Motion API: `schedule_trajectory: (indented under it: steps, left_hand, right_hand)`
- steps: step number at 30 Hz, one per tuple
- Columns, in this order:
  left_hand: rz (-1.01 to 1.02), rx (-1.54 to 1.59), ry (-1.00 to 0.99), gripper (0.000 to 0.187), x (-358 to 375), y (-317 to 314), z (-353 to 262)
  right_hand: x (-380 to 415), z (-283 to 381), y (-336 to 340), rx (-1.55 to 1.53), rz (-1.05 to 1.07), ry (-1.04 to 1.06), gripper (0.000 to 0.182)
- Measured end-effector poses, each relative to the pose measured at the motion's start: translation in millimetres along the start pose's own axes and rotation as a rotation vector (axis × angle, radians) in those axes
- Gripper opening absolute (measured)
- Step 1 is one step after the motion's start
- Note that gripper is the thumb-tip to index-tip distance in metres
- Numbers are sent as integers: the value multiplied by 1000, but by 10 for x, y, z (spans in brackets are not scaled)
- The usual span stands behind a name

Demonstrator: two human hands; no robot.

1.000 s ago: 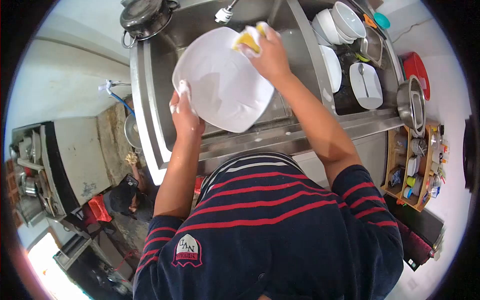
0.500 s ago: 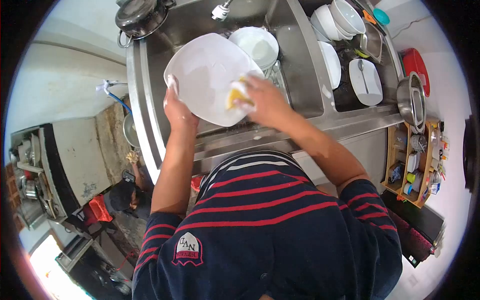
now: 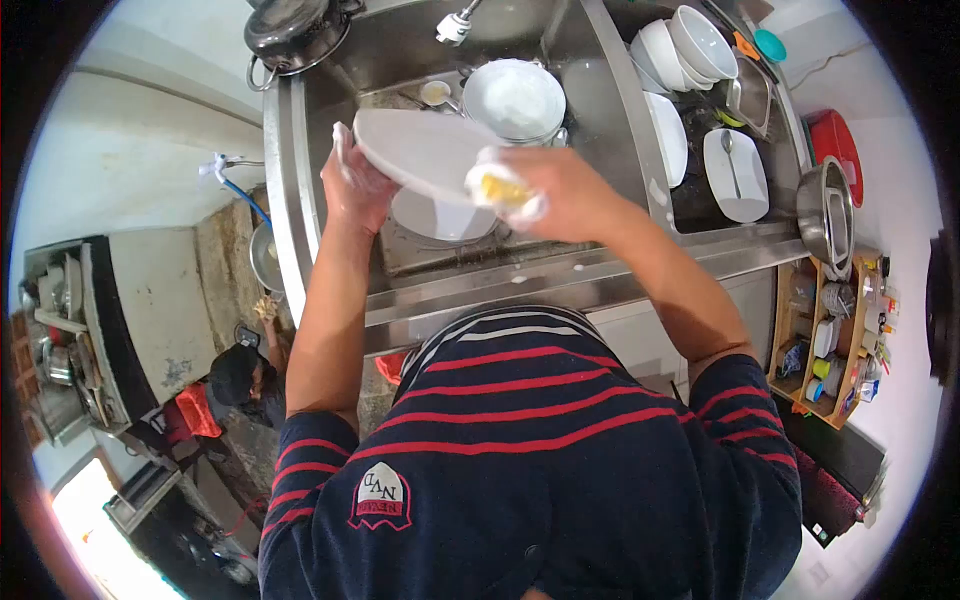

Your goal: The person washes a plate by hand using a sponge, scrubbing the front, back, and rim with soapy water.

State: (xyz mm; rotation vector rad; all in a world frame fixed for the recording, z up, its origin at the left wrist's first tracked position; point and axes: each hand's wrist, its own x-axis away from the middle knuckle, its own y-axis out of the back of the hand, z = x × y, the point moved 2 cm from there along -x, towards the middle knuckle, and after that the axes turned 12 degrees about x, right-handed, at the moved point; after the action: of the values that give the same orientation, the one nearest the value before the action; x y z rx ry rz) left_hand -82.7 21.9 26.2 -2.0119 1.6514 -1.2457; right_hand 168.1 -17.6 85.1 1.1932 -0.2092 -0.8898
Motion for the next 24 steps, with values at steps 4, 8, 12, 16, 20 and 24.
schedule_trajectory:
  steps: [4,8,12,16,20,24]
  left_hand:
    - [15,-113,-82,60,-67,224,356]
    - [187,40,-46,43,93,313,406]
    - [276,61,7,36,302,160,179]
    - [294,-151,-63,30,457,-16,229]
    - [386,-353,-140,26,540,-100,148]
    - [400,-582,-138,23,572,-146,119]
  right_hand:
    - [-45,-319,235,-368,191,-348,39]
    - [75,-687,166,-1221,-48,-605,39]
    - [-44,-791,41,-933,-297,-878,36]
    - [-197,-821,-82,-245,-556,-831,37]
    - [-425,-877,-177,75,-638,-691,40]
    - [-700,-625,-109,320,-624,-427,47]
